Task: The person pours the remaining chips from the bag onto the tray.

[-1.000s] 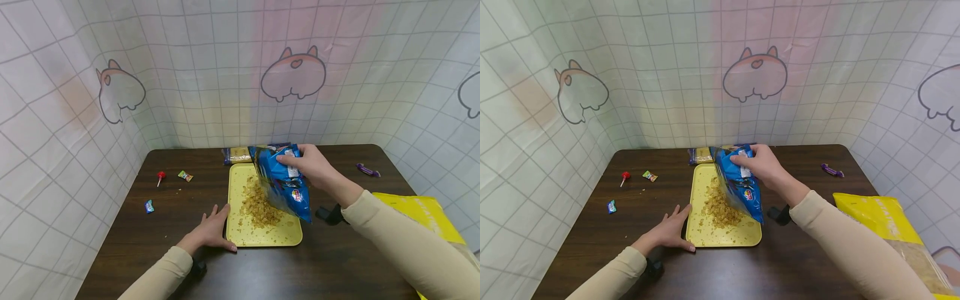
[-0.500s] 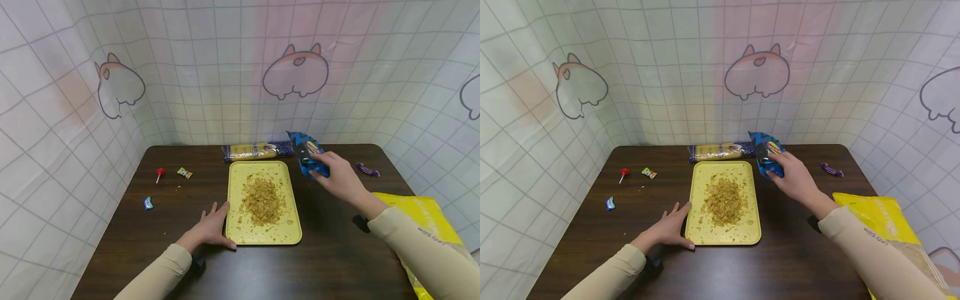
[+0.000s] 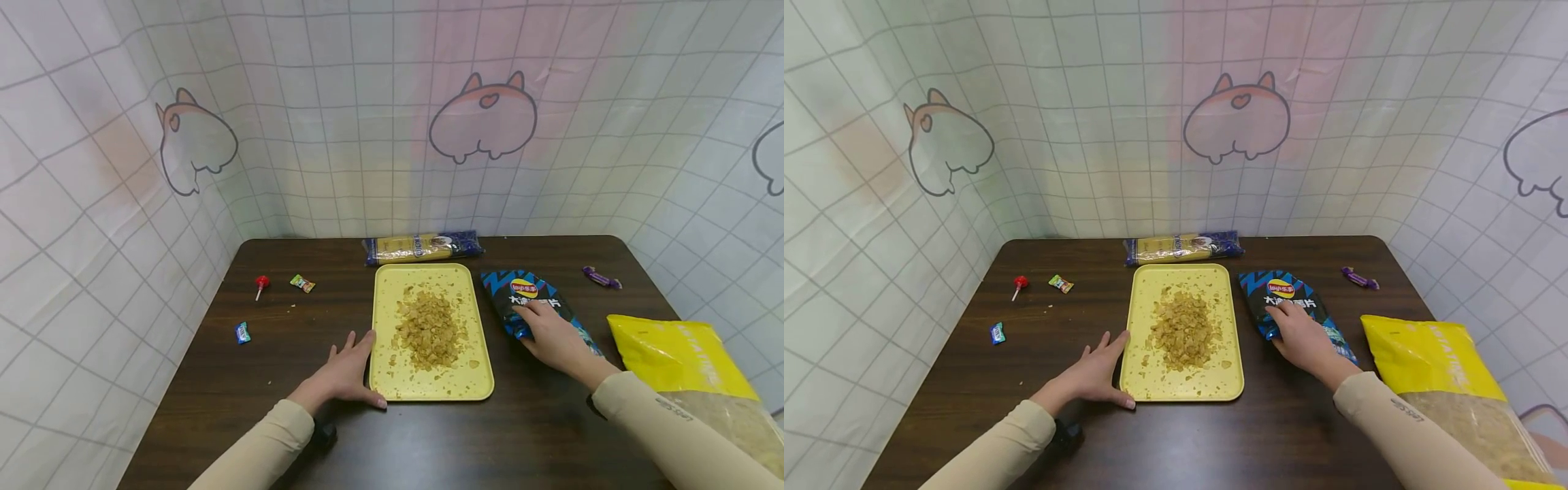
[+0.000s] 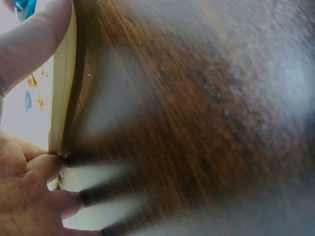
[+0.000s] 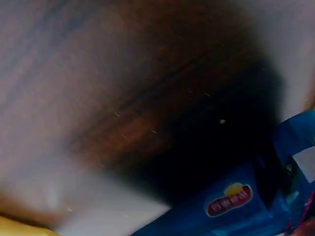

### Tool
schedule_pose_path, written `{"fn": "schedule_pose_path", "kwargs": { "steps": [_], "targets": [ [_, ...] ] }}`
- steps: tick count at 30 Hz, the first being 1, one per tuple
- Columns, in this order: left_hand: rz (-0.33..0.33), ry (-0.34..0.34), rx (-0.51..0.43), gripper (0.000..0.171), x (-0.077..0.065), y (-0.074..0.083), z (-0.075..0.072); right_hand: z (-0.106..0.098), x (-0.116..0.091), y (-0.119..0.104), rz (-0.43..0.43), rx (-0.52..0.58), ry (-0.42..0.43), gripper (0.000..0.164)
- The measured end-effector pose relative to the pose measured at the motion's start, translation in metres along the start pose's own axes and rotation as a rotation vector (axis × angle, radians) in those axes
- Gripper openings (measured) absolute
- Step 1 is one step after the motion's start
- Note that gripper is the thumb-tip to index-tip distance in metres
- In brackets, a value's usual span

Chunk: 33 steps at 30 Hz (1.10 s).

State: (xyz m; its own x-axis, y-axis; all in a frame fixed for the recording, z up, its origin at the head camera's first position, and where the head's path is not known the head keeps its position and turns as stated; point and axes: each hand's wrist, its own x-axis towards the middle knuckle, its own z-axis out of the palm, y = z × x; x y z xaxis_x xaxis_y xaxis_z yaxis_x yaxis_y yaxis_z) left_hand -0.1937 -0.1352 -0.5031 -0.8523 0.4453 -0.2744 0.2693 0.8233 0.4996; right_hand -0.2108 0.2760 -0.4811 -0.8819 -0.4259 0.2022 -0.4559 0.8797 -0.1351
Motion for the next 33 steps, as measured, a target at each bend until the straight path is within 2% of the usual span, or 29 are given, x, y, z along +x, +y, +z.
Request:
{"fn": "schedule_pose_path", "kwargs": {
  "steps": [6,13,23,27,30,33],
  "targets": [
    [0.006,-0.002,0.003,0.135,-0.001,-0.001,0.0,0.007,-0.006,0.005,0.103,0.146,-0.138,0.07],
    [0.005,-0.009,0.014,0.136,-0.001,-0.004,0.0,0.014,-0.007,0.002,0.159,0.159,-0.171,0.079],
    [-0.008,-0.018,0.034,0.135,-0.001,-0.012,0.0,0.016,-0.003,0.0,0.134,0.141,-0.144,0.083],
    [-0.008,-0.026,0.039,0.136,-0.002,-0.015,0.001,0.014,-0.002,-0.004,0.128,0.149,-0.165,0.092],
    [-0.007,-0.037,0.021,0.135,-0.003,-0.014,-0.003,0.008,-0.003,-0.006,0.105,0.146,-0.166,0.1],
    [-0.011,-0.051,0.0,0.129,-0.004,-0.013,-0.011,-0.004,-0.002,-0.008,0.075,0.139,-0.151,0.099]
  ]
}}
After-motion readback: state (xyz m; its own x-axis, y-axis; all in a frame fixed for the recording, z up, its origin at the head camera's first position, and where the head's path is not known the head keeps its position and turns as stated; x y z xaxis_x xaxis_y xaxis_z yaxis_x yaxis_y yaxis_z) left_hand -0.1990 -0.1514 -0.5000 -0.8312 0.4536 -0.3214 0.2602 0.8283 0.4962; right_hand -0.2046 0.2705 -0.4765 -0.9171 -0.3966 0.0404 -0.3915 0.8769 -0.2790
